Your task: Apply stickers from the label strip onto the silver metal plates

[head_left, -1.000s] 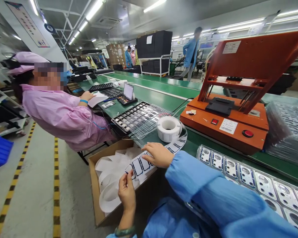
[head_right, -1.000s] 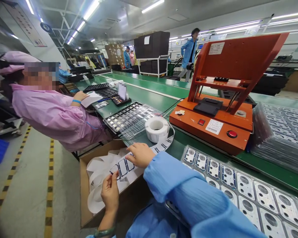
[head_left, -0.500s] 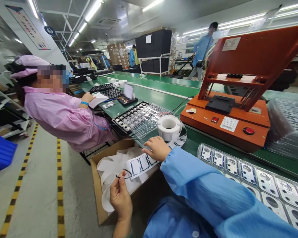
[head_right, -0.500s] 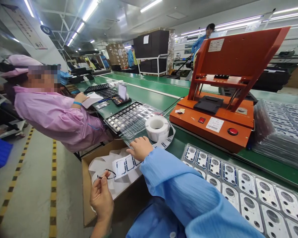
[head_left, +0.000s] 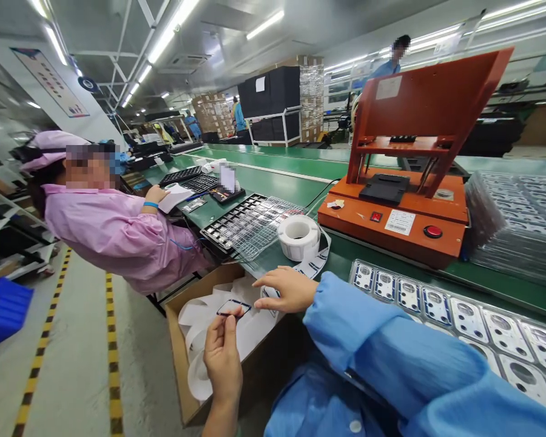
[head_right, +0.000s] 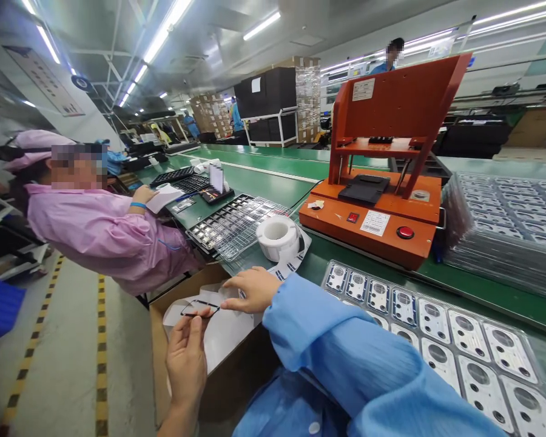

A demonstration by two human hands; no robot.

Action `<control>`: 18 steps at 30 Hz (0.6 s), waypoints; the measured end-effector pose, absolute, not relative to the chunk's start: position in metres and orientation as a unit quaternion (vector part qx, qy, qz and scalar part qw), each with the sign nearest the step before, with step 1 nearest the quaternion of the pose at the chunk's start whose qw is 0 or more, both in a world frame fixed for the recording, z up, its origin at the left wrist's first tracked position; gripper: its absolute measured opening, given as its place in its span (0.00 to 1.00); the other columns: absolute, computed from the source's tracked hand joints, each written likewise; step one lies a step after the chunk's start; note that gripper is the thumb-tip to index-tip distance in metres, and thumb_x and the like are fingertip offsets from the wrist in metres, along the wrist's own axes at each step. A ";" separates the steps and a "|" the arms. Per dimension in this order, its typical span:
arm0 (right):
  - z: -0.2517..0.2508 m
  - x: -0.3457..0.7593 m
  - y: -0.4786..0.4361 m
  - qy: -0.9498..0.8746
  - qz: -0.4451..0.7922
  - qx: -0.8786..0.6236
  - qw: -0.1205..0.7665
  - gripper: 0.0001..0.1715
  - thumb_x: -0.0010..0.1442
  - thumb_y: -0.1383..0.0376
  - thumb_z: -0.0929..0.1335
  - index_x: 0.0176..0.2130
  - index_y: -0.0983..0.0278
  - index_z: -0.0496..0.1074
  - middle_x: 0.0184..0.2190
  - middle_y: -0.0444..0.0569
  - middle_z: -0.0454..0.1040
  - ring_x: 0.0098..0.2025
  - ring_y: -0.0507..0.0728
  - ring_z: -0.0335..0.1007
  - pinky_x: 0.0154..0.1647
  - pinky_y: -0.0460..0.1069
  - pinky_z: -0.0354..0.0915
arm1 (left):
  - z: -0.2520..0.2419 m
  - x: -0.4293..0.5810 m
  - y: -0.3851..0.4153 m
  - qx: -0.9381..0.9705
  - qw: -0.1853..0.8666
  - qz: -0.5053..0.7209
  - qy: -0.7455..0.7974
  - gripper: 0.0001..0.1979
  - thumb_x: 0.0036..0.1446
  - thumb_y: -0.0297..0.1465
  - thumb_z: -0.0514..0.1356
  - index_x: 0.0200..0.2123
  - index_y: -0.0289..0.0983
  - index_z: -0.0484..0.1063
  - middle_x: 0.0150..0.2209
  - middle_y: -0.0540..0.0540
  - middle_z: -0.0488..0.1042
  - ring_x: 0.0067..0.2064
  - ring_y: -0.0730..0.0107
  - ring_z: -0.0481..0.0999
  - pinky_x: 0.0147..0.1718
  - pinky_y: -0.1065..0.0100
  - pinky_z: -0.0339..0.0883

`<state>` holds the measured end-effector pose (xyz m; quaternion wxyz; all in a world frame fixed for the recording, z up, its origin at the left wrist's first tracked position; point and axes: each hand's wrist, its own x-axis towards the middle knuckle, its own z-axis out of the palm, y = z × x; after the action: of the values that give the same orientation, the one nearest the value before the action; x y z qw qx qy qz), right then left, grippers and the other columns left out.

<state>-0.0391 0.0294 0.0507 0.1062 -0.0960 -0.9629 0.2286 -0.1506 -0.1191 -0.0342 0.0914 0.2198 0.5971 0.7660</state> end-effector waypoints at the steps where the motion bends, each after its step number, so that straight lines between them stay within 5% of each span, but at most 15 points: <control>1: 0.059 -0.027 0.033 -0.960 0.241 -0.092 0.108 0.26 0.62 0.53 0.66 0.54 0.64 0.66 0.47 0.51 0.73 0.48 0.58 0.69 0.51 0.52 0.63 | -0.031 -0.146 -0.116 0.219 0.127 0.771 0.584 0.14 0.51 0.40 0.62 0.38 0.37 0.70 0.36 0.47 0.77 0.40 0.66 0.77 0.49 0.57 0.68; 11: 0.078 0.132 0.020 -0.857 0.345 -0.316 0.215 0.08 0.62 0.64 0.65 0.39 0.65 0.72 0.34 0.48 0.75 0.34 0.55 0.71 0.33 0.48 0.64 | 0.013 -0.057 -0.059 0.347 0.478 0.641 0.490 0.19 0.50 0.40 0.64 0.42 0.34 0.70 0.40 0.41 0.79 0.43 0.60 0.77 0.47 0.60 0.69; 18: 0.073 0.197 0.007 -0.785 0.392 -0.397 0.269 0.10 0.58 0.60 0.68 0.38 0.64 0.70 0.32 0.47 0.73 0.34 0.55 0.69 0.33 0.48 0.63 | 0.037 0.002 -0.036 0.465 0.547 0.537 0.442 0.15 0.54 0.37 0.61 0.43 0.36 0.69 0.43 0.42 0.78 0.46 0.62 0.76 0.48 0.62 0.67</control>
<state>0.1970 0.0072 0.0726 0.2693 -0.3971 -0.7847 0.3925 0.0017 -0.0358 0.0369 0.5472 0.4655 0.4417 0.5375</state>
